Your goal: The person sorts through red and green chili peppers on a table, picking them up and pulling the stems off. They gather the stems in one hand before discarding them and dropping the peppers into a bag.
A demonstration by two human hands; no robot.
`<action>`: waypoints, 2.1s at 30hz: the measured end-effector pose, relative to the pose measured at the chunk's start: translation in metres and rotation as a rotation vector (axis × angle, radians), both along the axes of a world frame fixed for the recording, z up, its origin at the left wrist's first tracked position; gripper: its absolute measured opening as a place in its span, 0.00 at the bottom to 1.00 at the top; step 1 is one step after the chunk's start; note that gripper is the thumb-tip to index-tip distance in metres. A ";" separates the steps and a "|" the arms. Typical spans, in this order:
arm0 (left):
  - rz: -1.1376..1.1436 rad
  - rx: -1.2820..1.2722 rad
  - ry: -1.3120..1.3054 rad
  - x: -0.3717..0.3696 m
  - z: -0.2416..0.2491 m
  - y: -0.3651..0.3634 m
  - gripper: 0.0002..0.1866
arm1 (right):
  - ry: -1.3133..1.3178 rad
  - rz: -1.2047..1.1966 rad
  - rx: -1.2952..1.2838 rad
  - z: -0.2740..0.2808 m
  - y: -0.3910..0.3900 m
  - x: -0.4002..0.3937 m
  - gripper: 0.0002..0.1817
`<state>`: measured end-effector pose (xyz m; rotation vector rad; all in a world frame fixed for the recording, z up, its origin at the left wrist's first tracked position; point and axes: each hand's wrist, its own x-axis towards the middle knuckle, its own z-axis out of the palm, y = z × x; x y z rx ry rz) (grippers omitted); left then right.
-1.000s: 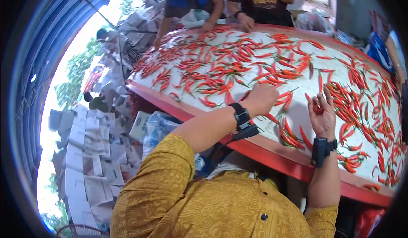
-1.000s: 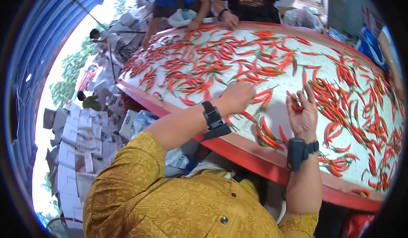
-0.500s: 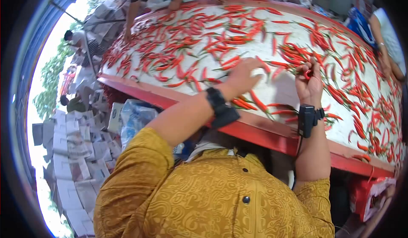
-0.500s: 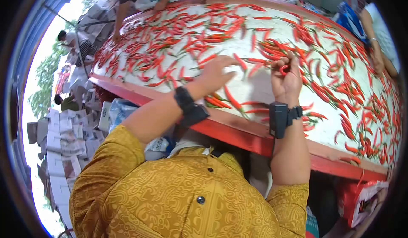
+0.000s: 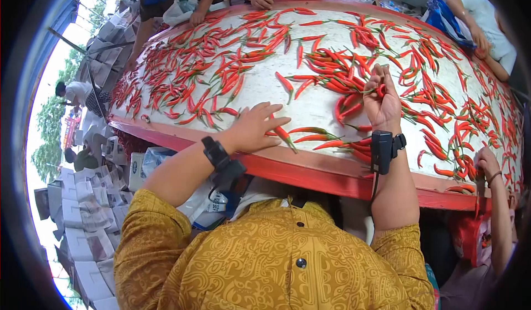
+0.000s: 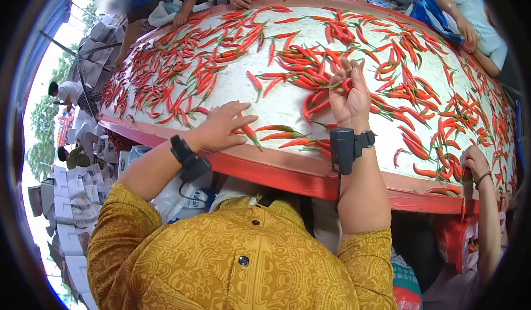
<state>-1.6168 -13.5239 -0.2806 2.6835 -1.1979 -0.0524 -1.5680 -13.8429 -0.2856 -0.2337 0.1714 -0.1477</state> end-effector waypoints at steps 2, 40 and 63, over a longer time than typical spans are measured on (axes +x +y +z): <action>0.174 0.251 -0.136 -0.013 -0.006 -0.006 0.30 | -0.264 0.138 0.048 -0.019 -0.025 0.006 0.09; 0.375 0.040 -0.113 -0.021 0.000 -0.135 0.12 | -0.182 0.133 -0.142 -0.020 -0.265 -0.029 0.15; 0.349 -0.177 0.088 -0.046 -0.017 -0.399 0.12 | -0.406 0.170 -0.066 -0.015 -0.405 -0.045 0.11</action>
